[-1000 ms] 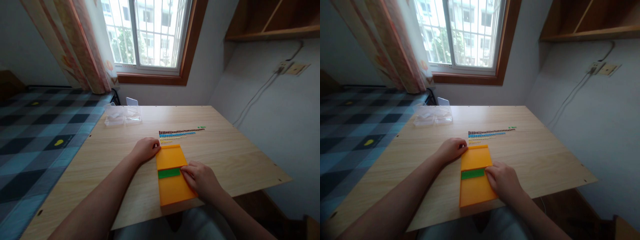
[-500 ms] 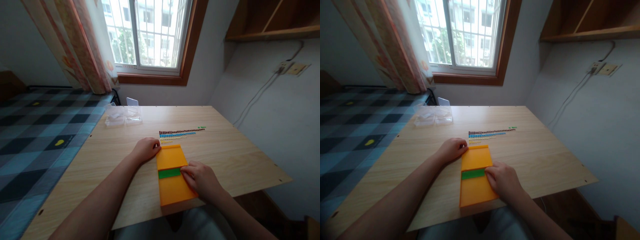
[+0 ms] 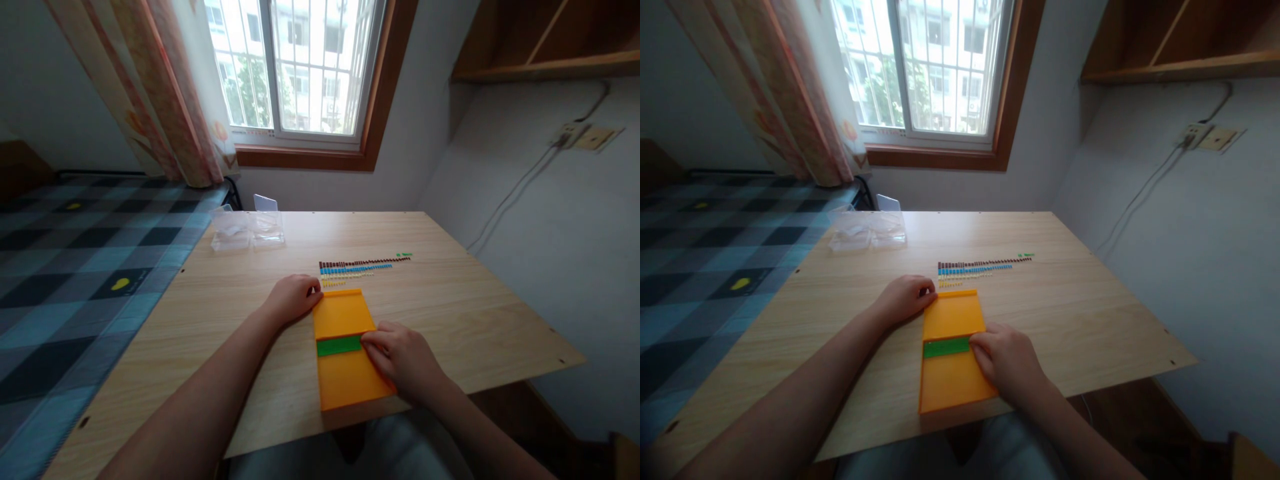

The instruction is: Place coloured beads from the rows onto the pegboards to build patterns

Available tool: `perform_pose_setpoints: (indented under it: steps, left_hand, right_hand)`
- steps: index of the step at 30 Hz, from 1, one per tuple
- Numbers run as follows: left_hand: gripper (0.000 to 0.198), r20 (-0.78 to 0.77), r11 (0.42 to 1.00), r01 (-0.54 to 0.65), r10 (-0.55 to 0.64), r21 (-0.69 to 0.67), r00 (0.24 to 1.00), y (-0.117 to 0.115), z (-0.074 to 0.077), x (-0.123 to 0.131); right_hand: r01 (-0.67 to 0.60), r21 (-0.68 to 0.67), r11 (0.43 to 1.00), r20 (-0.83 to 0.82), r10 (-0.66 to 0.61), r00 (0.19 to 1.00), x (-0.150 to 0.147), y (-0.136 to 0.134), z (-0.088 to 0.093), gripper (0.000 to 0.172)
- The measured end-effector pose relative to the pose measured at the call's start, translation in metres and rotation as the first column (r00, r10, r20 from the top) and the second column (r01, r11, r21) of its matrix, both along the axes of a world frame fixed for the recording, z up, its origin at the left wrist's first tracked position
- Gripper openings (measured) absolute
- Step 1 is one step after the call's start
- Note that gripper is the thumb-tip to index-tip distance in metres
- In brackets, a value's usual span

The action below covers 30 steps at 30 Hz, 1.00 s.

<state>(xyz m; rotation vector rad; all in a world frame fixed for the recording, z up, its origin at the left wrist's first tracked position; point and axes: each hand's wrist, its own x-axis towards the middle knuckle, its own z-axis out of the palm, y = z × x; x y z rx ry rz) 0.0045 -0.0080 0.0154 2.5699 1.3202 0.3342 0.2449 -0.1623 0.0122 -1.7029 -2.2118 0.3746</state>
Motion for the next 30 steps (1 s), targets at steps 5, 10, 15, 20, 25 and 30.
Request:
perform_pose_setpoints:
  steps: [5, 10, 15, 20, 25, 30]
  left_hand:
    - [0.016, -0.008, 1.000, -0.003, 0.002, -0.007, 1.000, -0.001, 0.002, 0.000]
    - [0.018, -0.008, 1.000, -0.003, 0.003, -0.010, 1.000, -0.002, 0.003, 0.000]
    - [0.019, 0.004, 1.000, -0.003, 0.003, -0.026, 1.000, 0.000, 0.002, -0.002]
    - [0.022, 0.015, 1.000, -0.005, 0.005, -0.030, 1.000, 0.002, 0.000, -0.003]
    - [0.023, 0.028, 0.999, -0.012, 0.013, -0.031, 1.000, 0.002, -0.001, -0.005]
    - [0.024, 0.035, 1.000, -0.001, 0.002, -0.024, 0.999, 0.002, -0.002, -0.005]
  right_hand:
    - [-0.002, 0.003, 1.000, -0.024, 0.002, 1.000, -0.001, -0.002, 0.000, 0.022]
    - [0.018, 0.080, 0.997, -0.108, -0.009, 0.994, 0.014, 0.002, 0.003, 0.023]
    - [0.248, 0.299, 0.922, -0.261, -0.171, 0.950, 0.067, 0.067, -0.001, 0.027]
    - [0.473, 0.265, 0.841, -0.363, -0.367, 0.856, 0.124, 0.168, -0.007, 0.041]
    - [0.567, 0.313, 0.762, -0.325, -0.475, 0.817, 0.153, 0.214, -0.013, 0.041]
    - [0.562, 0.396, 0.726, -0.245, -0.506, 0.827, 0.160, 0.214, -0.030, 0.031]
